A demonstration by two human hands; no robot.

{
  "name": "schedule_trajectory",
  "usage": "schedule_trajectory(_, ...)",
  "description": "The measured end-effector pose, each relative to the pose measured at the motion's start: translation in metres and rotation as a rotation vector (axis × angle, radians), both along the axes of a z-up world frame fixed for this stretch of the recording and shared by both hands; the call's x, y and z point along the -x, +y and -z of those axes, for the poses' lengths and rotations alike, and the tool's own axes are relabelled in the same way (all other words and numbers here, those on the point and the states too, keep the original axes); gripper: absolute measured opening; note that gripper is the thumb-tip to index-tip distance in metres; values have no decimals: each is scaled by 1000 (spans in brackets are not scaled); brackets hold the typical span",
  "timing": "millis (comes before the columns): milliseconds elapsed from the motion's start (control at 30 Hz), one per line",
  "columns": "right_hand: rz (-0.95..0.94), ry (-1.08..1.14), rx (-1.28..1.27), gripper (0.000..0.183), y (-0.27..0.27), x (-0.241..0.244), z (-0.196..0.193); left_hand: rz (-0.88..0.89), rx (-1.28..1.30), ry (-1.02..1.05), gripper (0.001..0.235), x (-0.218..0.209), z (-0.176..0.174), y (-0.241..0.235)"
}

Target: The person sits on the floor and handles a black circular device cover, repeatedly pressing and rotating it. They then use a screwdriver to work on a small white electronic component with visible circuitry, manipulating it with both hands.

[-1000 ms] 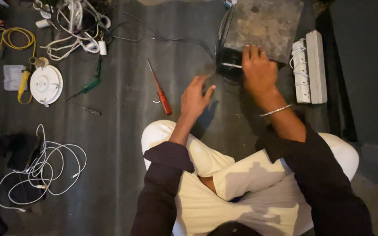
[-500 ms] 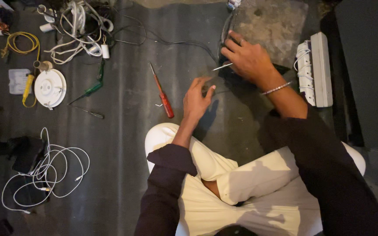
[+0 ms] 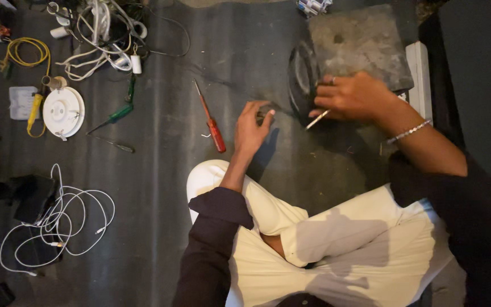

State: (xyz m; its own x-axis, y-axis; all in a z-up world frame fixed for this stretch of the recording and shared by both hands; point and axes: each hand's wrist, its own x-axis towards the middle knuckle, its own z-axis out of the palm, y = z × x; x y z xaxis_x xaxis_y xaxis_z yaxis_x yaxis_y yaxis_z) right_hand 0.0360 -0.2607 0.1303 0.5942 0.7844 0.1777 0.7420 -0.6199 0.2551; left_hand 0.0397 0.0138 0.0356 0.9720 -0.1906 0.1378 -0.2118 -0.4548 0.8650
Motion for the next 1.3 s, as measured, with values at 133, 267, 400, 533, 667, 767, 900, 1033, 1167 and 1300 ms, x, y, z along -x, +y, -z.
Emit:
schedule_trajectory(133, -108, -58, -192, 40, 20, 13, 0, 12, -13, 10, 31, 2, -5, -5)
schedule_trajectory(267, -161, -89, -193, 43, 38, 0, 8, 18, -70, -64, 31, 5, -1, -2)
schedule_trajectory(400, -133, -78, -313, 51, 39, -2, 8, 8, 135, 100, 28, -10, 18, -9)
schedule_trajectory(533, -35, -57, -529, 45, 40, 3, 3, -17, 262, -8, 27, -62, 55, -34)
schedule_trajectory(667, -38, -45, -531, 47, 43, 4, -2, 79, 418, -41, 28, -136, 96, -75)
schedule_trajectory(767, -41, 9, -557, 48, 43, 3, -2, 149, 550, 100, 31, -189, 127, -94)
schedule_trajectory(900, -54, 57, -582, 54, 41, 2, -1, 222, 755, 387, 36, -261, 161, -118)
schedule_trajectory(1033, -53, 72, -581, 60, 41, 2, -1, 523, 446, 65, 36, -306, 180, -144)
schedule_trajectory(1167, -78, 144, -620, 62, 40, 1, 1, 447, -26, -357, 38, -315, 174, -151)
schedule_trajectory(1300, -106, 191, -669, 60, 36, 0, 3, 478, -435, -341, 55, -313, 144, -161)
